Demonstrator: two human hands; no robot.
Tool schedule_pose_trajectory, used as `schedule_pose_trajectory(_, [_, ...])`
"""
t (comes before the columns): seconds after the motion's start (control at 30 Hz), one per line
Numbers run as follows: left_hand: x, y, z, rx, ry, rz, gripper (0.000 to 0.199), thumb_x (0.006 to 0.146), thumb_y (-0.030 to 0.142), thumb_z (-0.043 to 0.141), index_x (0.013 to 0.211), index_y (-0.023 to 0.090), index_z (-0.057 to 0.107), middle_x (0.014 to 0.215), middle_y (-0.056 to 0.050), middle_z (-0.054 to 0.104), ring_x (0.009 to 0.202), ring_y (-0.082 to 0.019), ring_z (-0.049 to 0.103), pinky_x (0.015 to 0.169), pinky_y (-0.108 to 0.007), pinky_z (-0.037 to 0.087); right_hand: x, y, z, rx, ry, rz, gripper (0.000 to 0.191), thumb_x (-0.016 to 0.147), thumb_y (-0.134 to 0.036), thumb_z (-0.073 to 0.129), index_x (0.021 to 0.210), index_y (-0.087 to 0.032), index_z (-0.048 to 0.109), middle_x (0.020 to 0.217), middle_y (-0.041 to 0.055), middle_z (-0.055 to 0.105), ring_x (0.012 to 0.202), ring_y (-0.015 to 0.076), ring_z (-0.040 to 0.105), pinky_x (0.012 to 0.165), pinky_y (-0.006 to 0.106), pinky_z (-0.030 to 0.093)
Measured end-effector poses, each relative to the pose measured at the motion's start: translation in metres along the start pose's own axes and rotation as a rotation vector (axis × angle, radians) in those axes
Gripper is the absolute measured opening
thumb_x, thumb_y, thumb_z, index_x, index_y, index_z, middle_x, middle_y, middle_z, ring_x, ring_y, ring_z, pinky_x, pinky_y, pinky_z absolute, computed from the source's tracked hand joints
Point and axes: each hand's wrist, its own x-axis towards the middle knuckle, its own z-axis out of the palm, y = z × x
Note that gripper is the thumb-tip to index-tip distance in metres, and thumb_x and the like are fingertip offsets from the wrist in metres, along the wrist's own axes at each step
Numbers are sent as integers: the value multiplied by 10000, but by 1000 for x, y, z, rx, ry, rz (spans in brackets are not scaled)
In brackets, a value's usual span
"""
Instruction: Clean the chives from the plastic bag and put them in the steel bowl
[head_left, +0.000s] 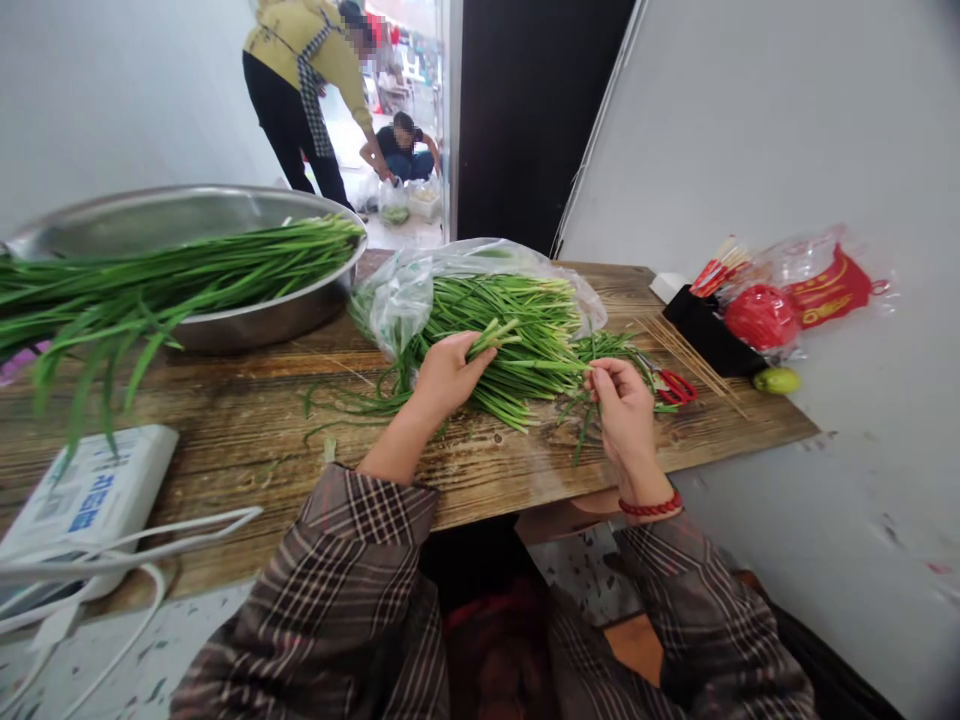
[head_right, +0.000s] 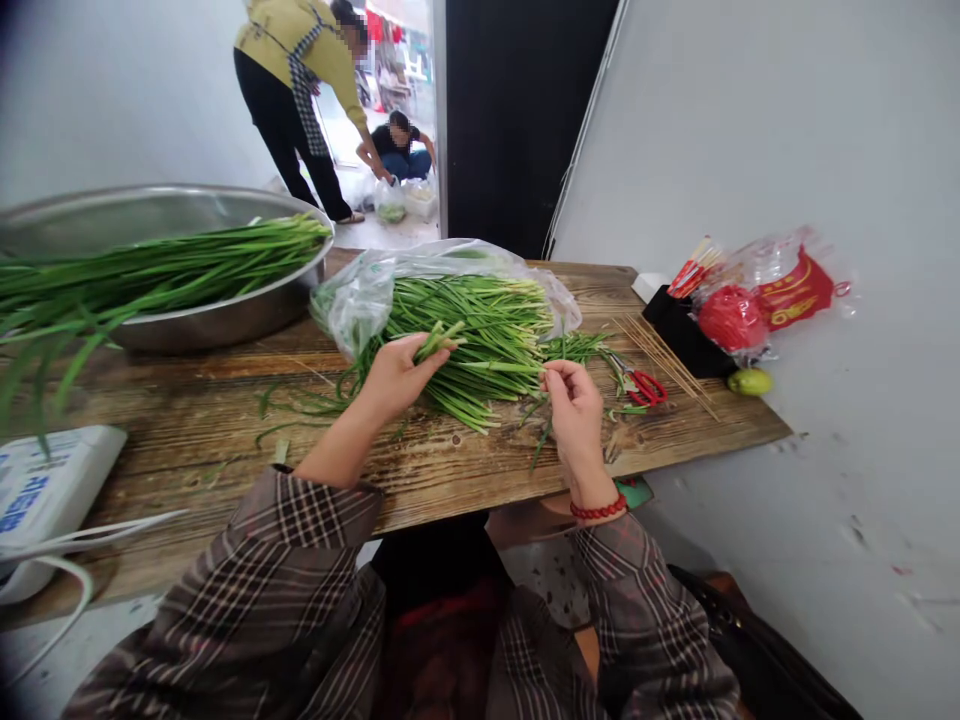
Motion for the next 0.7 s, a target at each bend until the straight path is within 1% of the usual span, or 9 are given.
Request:
schedule_pose_trajectory(0.07, [-1,-2,4,48,-76,4,174,848,300,566,865,186,696,811,-47,676,808,-205,602,739,-293,425,12,-7,3,25,-31,-23,223,812,-395,626,917,-198,628,796,19,640,692,132,571,603,255,433])
schedule_pose_trajectory(0.13, [-1,-4,6,75,-114,-9,179,848,308,565,790,186,682,748,-35,652,771,-193,585,715,-283,415,25,-13,9,55,-67,-43,223,805,-392,635,916,-199,629,775,17,636,686,132,572,591,252,426])
schedule_pose_trajectory(0.2, [-1,-5,5,80,-88,-36,232,852,331,559,694,178,635,692,-20,615,729,-175,562,681,-268,403,38,-16,18,86,-105,-40,253,802,-400,635,956,-200,625,784,18,646,684,129,575,581,249,421])
schedule_pose_trajectory(0.3, [-1,-7,4,62,32,-88,260,842,337,568,642,171,572,649,-2,569,674,-155,531,638,-255,385,51,-14,35,134,-119,1,361,803,-437,619,1073,-199,589,850,32,670,691,122,580,568,242,416])
schedule_pose_trajectory(0.4, [-1,-9,3,23,128,-121,249,836,318,580,637,172,549,633,0,556,649,-151,524,620,-255,379,50,-3,54,171,-106,14,439,801,-464,609,1142,-194,545,879,38,677,752,129,604,618,252,446])
schedule_pose_trajectory(0.5, [-1,-10,6,4,166,-127,266,838,323,587,624,176,529,636,-7,565,653,-154,528,620,-260,387,37,11,69,183,-170,12,488,780,-436,640,1186,-196,513,879,34,679,834,148,627,736,296,482])
schedule_pose_trajectory(0.6, [-2,-9,9,-10,153,-116,259,849,336,577,649,174,544,676,-16,591,681,-158,544,645,-262,406,27,21,77,132,-252,-13,605,747,-382,690,1275,-200,456,956,45,688,886,159,622,775,316,466])
schedule_pose_trajectory(0.7, [-3,-5,11,-34,114,-117,236,856,350,568,708,166,581,701,-18,600,698,-160,548,656,-264,410,26,22,78,51,-263,-60,721,735,-353,707,1361,-200,381,1005,49,691,931,170,613,766,319,437])
